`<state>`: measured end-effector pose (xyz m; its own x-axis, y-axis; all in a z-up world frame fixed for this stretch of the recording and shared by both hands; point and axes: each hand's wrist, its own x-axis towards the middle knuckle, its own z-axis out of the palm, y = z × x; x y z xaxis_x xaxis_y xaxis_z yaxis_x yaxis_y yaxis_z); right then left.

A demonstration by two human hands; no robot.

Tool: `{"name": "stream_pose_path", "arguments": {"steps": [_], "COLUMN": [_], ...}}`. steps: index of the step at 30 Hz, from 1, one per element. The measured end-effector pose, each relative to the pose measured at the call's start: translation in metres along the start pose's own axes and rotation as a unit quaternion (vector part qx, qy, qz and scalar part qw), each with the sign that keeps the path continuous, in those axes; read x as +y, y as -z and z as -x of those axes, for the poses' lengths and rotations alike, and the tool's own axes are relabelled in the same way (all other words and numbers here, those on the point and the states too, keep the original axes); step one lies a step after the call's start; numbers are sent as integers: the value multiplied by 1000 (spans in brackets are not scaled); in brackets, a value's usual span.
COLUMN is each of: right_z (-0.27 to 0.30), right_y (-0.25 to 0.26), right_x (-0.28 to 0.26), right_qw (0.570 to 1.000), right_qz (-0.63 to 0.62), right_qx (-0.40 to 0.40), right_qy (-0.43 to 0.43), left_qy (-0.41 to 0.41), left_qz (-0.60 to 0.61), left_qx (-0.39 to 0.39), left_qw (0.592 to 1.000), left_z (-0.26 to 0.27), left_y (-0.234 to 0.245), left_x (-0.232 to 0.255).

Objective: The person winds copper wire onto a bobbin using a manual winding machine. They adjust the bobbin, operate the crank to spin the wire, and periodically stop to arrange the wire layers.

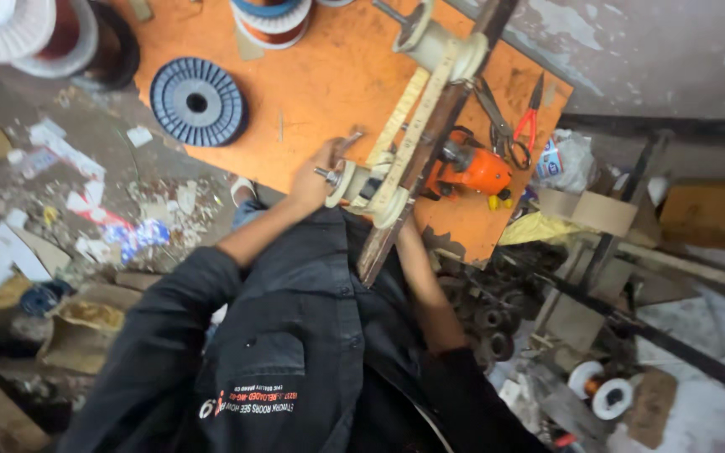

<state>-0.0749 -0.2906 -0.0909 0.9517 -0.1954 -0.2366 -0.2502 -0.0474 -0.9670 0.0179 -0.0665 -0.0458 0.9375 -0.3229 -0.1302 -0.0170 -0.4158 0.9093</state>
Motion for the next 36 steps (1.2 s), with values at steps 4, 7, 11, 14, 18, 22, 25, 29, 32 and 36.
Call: {"name": "stream_pose_path", "arguments": {"steps": [4, 7, 11, 14, 18, 22, 25, 29, 32, 36], "right_z": [-25, 4, 50, 54, 48, 47, 45, 37, 30, 33], "right_y": [-12, -6, -13, -30, -42, -40, -38, -40, -39, -33], "right_x": [-21, -56, -104, -131, -152, -158, -160, -165, -169, -167], "right_qw": [987, 983, 976, 977, 982, 967, 968, 956, 950, 958], "right_qz": [131, 152, 130, 140, 109, 141, 132, 179, 203, 140], "right_qx": [-28, -75, -159, -141, -130, -154, -174, -168, -192, -200], "right_qy": [84, 73, 74, 73, 83, 147, 123, 163, 142, 149], "left_qy": [-91, 74, -4, -26, 58, 75, 86, 76, 74, 70], "left_qz": [131, 183, 294, 103, 92, 232, 261, 273, 290, 270], "left_qx": [-57, 31, -24, -51, -71, -43, -23, 2, 12, 27], "left_qw": [986, 980, 956, 993, 992, 969, 961, 959, 954, 960], "left_z": [-29, -36, -16, 5, -2, -9, -5, -4, -8, -5], "left_y": [-12, 31, 107, 123, 120, 108, 99, 92, 88, 86], "left_x": [6, 38, 120, 186, 228, 221, 209, 203, 203, 200]}}
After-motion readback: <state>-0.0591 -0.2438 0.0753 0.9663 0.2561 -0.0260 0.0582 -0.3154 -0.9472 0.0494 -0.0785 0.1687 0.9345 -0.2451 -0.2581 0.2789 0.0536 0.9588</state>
